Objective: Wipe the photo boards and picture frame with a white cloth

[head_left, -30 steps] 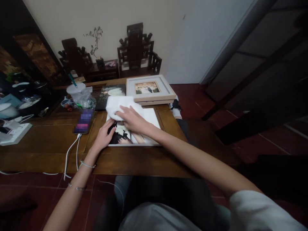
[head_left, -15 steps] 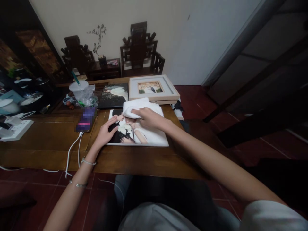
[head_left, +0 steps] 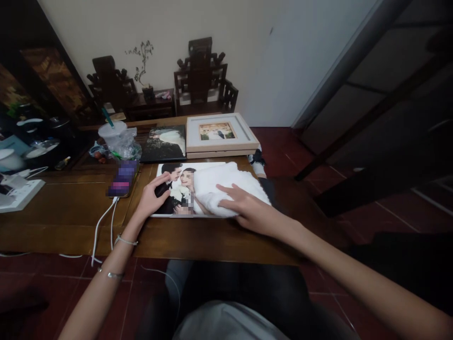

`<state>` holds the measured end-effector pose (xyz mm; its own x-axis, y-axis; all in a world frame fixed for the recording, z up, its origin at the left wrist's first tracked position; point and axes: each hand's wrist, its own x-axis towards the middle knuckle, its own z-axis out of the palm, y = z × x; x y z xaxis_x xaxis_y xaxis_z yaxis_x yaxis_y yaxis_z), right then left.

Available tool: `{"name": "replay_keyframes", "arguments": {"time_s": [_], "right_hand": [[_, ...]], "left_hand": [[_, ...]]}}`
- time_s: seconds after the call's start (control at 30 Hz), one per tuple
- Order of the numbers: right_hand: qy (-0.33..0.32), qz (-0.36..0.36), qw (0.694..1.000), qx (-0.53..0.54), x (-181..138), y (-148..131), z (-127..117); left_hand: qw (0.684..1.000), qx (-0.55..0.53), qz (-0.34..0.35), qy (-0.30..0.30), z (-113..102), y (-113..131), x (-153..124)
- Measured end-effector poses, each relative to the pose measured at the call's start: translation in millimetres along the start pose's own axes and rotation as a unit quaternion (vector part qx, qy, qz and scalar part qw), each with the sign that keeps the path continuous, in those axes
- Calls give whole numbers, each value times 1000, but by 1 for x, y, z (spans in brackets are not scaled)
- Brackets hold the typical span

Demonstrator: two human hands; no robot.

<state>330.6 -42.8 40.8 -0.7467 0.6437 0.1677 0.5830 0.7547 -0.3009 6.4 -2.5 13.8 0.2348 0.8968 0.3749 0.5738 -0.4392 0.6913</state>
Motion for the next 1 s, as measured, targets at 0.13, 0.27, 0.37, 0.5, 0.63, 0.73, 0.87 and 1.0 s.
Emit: {"name": "replay_keyframes", "arguments": {"time_s": [0.13, 0.27, 0.37, 0.5, 0.63, 0.73, 0.87, 1.0], "right_hand": [[-1, -3, 1000, 12, 4, 1, -8], [1, 38, 999, -6, 35, 22, -17], [5, 71, 997, -28, 59, 39, -19], [29, 83, 995, -39, 72, 50, -10], [32, 81, 995, -38, 55, 34, 4], [17, 64, 998, -9, 24, 8, 9], [-2, 25, 999, 35, -16, -32, 0], [-17, 23, 998, 58, -23, -46, -19]], "left_hand": [[1000, 19, -8, -9, 1, 1, 1], [999, 41, -13, -23, 2, 4, -1], [998, 56, -13, -34, 2, 4, -1], [996, 63, -12, -55, 3, 1, -1], [996, 66, -9, -62, 3, -2, -1], [996, 65, -6, -59, 4, -3, -1], [996, 65, -6, -53, 5, -2, -1], [997, 65, -3, -48, 4, -1, 0]]}}
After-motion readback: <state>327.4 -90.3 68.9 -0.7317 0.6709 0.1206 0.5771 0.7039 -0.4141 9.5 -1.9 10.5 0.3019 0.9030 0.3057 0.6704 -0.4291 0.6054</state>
